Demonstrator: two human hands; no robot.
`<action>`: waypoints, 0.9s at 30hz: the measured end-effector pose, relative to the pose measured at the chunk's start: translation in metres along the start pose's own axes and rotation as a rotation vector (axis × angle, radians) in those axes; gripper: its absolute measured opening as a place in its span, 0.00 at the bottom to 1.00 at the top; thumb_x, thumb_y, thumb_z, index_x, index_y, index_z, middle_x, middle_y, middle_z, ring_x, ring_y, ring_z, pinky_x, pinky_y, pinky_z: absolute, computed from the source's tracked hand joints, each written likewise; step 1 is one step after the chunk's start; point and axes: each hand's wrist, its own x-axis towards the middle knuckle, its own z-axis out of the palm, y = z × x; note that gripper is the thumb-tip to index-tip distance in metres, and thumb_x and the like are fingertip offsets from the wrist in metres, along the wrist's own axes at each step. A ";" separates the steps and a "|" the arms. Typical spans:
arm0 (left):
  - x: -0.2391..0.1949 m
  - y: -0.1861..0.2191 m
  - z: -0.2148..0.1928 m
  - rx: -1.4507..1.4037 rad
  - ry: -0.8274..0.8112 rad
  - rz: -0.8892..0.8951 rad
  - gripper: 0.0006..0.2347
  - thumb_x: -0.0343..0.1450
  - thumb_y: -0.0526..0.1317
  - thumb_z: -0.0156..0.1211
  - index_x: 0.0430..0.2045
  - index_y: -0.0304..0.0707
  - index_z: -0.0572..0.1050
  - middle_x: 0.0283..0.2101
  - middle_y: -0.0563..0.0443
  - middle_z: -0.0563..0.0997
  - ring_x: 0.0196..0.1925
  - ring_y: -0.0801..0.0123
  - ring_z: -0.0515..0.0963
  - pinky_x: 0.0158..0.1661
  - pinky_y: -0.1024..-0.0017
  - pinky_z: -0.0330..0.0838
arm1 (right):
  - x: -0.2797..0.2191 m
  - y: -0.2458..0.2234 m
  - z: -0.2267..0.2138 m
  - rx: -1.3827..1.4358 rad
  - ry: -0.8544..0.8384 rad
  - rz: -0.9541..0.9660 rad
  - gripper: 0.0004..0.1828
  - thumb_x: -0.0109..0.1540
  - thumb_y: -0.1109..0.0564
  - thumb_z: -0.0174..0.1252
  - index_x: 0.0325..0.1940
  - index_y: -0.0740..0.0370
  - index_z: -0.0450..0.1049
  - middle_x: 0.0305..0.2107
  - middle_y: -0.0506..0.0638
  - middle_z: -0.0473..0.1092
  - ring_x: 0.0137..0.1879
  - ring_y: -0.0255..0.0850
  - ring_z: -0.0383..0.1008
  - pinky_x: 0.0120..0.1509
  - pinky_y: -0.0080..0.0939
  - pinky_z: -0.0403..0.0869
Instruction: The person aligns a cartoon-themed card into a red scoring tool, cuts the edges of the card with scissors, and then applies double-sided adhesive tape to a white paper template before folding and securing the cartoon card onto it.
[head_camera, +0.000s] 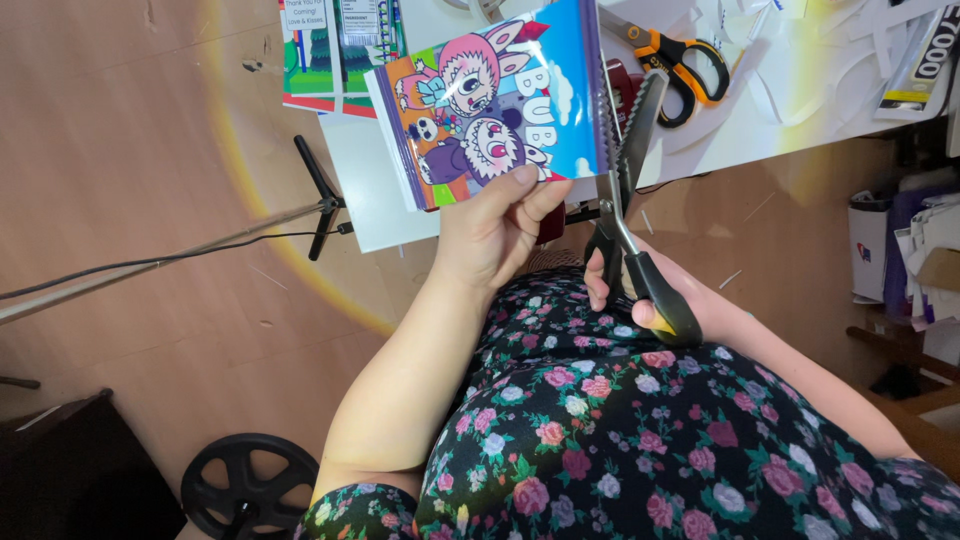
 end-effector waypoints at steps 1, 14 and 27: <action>0.000 0.002 0.001 0.000 0.000 -0.001 0.03 0.71 0.23 0.57 0.29 0.16 0.78 0.33 0.28 0.84 0.41 0.42 0.85 0.52 0.52 0.82 | -0.001 0.000 -0.001 0.000 0.001 0.000 0.41 0.57 0.38 0.69 0.59 0.72 0.61 0.36 0.56 0.69 0.46 0.45 0.75 0.58 0.48 0.71; -0.007 0.014 0.014 0.461 0.140 -0.233 0.08 0.73 0.36 0.61 0.37 0.26 0.82 0.40 0.44 0.86 0.45 0.72 0.81 0.53 0.67 0.81 | 0.006 -0.014 0.001 0.109 0.010 -0.053 0.40 0.60 0.38 0.65 0.60 0.71 0.60 0.37 0.56 0.66 0.47 0.45 0.74 0.58 0.46 0.70; -0.007 0.011 0.004 0.822 0.136 -0.058 0.07 0.70 0.36 0.67 0.37 0.32 0.83 0.38 0.48 0.86 0.44 0.74 0.82 0.53 0.66 0.81 | 0.009 -0.017 -0.003 0.078 0.045 -0.068 0.40 0.59 0.40 0.66 0.58 0.73 0.61 0.35 0.56 0.66 0.45 0.45 0.75 0.56 0.47 0.70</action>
